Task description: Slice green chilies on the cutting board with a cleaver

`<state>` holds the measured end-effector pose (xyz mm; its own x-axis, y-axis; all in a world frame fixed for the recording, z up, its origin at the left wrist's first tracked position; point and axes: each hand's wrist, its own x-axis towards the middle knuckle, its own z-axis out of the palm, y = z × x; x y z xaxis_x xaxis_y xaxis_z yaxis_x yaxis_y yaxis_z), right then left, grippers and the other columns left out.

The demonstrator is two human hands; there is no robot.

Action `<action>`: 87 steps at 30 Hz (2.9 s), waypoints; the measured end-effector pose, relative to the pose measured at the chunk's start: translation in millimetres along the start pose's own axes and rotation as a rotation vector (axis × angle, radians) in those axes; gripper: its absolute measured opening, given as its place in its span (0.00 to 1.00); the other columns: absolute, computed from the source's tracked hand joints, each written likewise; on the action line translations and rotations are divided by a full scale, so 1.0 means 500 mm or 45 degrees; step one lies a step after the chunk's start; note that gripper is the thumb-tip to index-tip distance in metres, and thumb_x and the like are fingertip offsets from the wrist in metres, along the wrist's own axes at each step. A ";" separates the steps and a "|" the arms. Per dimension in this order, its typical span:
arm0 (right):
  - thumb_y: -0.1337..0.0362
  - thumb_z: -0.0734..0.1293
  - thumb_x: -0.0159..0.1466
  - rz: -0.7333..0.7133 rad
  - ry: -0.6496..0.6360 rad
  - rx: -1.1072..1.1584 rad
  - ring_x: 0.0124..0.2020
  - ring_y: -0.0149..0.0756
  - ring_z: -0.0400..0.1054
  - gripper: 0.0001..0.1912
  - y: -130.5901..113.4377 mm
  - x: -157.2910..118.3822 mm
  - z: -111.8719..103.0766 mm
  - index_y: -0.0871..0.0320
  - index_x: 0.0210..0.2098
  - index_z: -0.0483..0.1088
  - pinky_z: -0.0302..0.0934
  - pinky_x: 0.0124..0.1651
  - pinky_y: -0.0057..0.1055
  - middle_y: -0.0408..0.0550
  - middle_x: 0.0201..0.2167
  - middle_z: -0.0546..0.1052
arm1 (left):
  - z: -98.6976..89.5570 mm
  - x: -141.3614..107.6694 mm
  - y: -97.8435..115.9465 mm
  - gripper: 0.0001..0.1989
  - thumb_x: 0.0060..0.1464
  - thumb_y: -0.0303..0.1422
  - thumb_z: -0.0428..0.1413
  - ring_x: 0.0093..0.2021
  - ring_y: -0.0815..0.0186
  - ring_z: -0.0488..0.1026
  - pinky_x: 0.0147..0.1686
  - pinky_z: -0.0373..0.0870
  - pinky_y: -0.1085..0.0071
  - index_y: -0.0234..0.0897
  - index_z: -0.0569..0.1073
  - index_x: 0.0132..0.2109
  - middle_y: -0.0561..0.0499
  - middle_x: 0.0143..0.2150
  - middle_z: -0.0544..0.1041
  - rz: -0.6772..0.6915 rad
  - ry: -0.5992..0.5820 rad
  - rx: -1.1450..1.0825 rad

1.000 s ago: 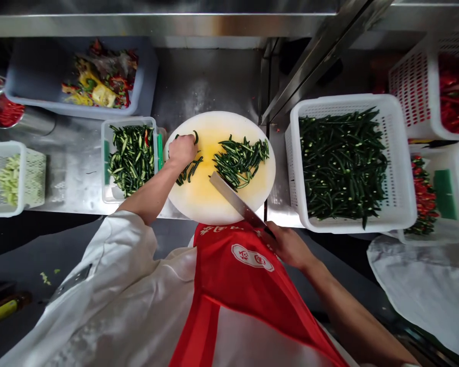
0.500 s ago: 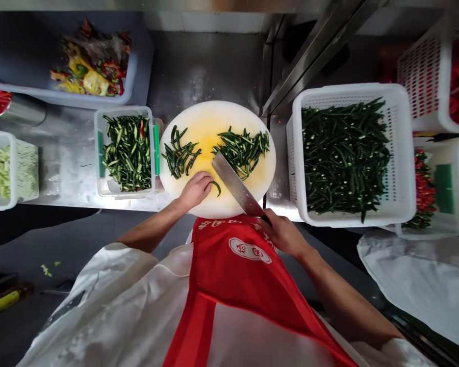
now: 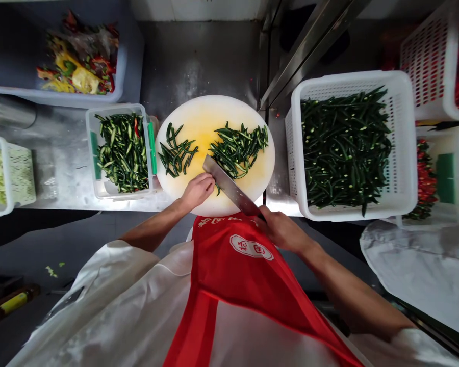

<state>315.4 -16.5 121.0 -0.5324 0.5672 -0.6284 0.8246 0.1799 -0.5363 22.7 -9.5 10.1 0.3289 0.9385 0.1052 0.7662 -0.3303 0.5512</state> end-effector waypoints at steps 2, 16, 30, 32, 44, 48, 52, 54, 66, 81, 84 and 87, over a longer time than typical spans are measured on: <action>0.57 0.54 0.71 0.015 0.051 -0.013 0.33 0.42 0.74 0.12 0.000 0.034 0.024 0.57 0.47 0.63 0.53 0.31 0.30 0.52 0.33 0.79 | -0.002 0.001 0.003 0.10 0.63 0.29 0.48 0.44 0.65 0.73 0.49 0.71 0.69 0.37 0.73 0.38 0.47 0.42 0.75 -0.011 -0.015 -0.013; 0.54 0.52 0.72 -0.311 -0.031 -0.155 0.35 0.40 0.72 0.16 0.058 -0.027 -0.009 0.52 0.41 0.68 0.56 0.34 0.31 0.49 0.35 0.78 | -0.198 0.007 -0.133 0.08 0.53 0.32 0.57 0.40 0.54 0.75 0.41 0.69 0.62 0.38 0.73 0.42 0.44 0.38 0.77 -1.082 0.047 0.394; 0.55 0.56 0.70 0.005 0.236 -0.003 0.37 0.45 0.74 0.15 0.047 0.026 0.018 0.56 0.47 0.66 0.58 0.35 0.31 0.52 0.36 0.79 | -0.025 0.033 0.019 0.02 0.60 0.30 0.53 0.40 0.63 0.71 0.38 0.69 0.68 0.37 0.68 0.40 0.48 0.39 0.70 -0.254 -0.103 0.071; 0.55 0.56 0.70 0.013 0.230 -0.007 0.37 0.44 0.74 0.15 0.041 0.024 0.016 0.56 0.47 0.66 0.57 0.35 0.31 0.52 0.36 0.79 | -0.013 0.037 0.020 0.06 0.61 0.34 0.54 0.42 0.62 0.71 0.40 0.70 0.67 0.37 0.69 0.42 0.47 0.41 0.71 -0.200 -0.162 0.060; 0.57 0.55 0.71 -0.025 0.152 -0.072 0.36 0.42 0.74 0.12 0.019 -0.016 -0.010 0.54 0.44 0.66 0.55 0.33 0.30 0.50 0.36 0.79 | -0.010 -0.021 0.012 0.13 0.66 0.31 0.45 0.46 0.62 0.71 0.50 0.71 0.64 0.37 0.75 0.47 0.46 0.44 0.73 -0.027 -0.126 0.084; 0.57 0.54 0.72 -0.058 0.086 -0.095 0.35 0.42 0.73 0.12 0.014 -0.032 -0.017 0.54 0.42 0.64 0.52 0.32 0.31 0.50 0.34 0.78 | 0.001 -0.028 0.014 0.12 0.66 0.32 0.46 0.46 0.61 0.70 0.50 0.71 0.62 0.36 0.75 0.44 0.45 0.45 0.74 0.000 -0.065 0.055; 0.56 0.54 0.72 -0.086 0.030 -0.066 0.34 0.41 0.72 0.12 0.016 -0.050 -0.031 0.53 0.43 0.64 0.51 0.32 0.31 0.49 0.34 0.78 | 0.002 -0.024 0.012 0.12 0.66 0.33 0.47 0.46 0.61 0.70 0.50 0.71 0.63 0.36 0.75 0.43 0.45 0.44 0.75 0.002 -0.038 0.052; 0.56 0.54 0.72 -0.063 -0.002 -0.059 0.33 0.40 0.72 0.11 0.017 -0.062 -0.044 0.53 0.43 0.64 0.51 0.32 0.31 0.49 0.33 0.78 | 0.001 -0.023 0.010 0.12 0.66 0.33 0.47 0.46 0.61 0.70 0.51 0.70 0.63 0.36 0.74 0.42 0.45 0.45 0.75 -0.001 -0.021 0.038; 0.57 0.55 0.71 0.003 0.077 -0.141 0.33 0.42 0.73 0.11 0.011 0.045 0.036 0.56 0.45 0.63 0.51 0.31 0.30 0.51 0.33 0.79 | -0.002 -0.028 0.005 0.12 0.66 0.33 0.46 0.48 0.62 0.71 0.52 0.70 0.63 0.37 0.74 0.43 0.44 0.45 0.75 -0.021 -0.052 -0.098; 0.55 0.53 0.72 -0.170 0.025 -0.110 0.35 0.41 0.73 0.14 0.047 -0.022 0.004 0.53 0.41 0.66 0.55 0.34 0.31 0.49 0.34 0.79 | -0.163 0.041 -0.072 0.10 0.54 0.41 0.57 0.36 0.58 0.75 0.35 0.67 0.66 0.39 0.75 0.36 0.47 0.35 0.78 -1.028 0.128 0.278; 0.56 0.54 0.71 -0.045 0.112 -0.063 0.36 0.43 0.74 0.13 0.048 -0.011 0.008 0.53 0.42 0.66 0.56 0.34 0.31 0.50 0.35 0.79 | -0.156 0.039 -0.018 0.11 0.54 0.42 0.56 0.31 0.63 0.74 0.33 0.66 0.69 0.39 0.74 0.35 0.51 0.30 0.77 -1.023 0.131 0.060; 0.56 0.54 0.71 0.017 0.166 -0.055 0.35 0.43 0.74 0.13 0.045 -0.005 0.011 0.54 0.42 0.66 0.55 0.32 0.31 0.50 0.34 0.79 | -0.108 0.027 0.048 0.11 0.54 0.42 0.57 0.28 0.64 0.73 0.30 0.64 0.70 0.40 0.74 0.30 0.52 0.27 0.77 -0.966 -0.094 -0.073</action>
<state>334.2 -18.3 107.6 -0.4943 0.6688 -0.5553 0.8404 0.2043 -0.5021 15.6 0.7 69.5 -0.2385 0.8963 -0.3739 0.7675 0.4099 0.4930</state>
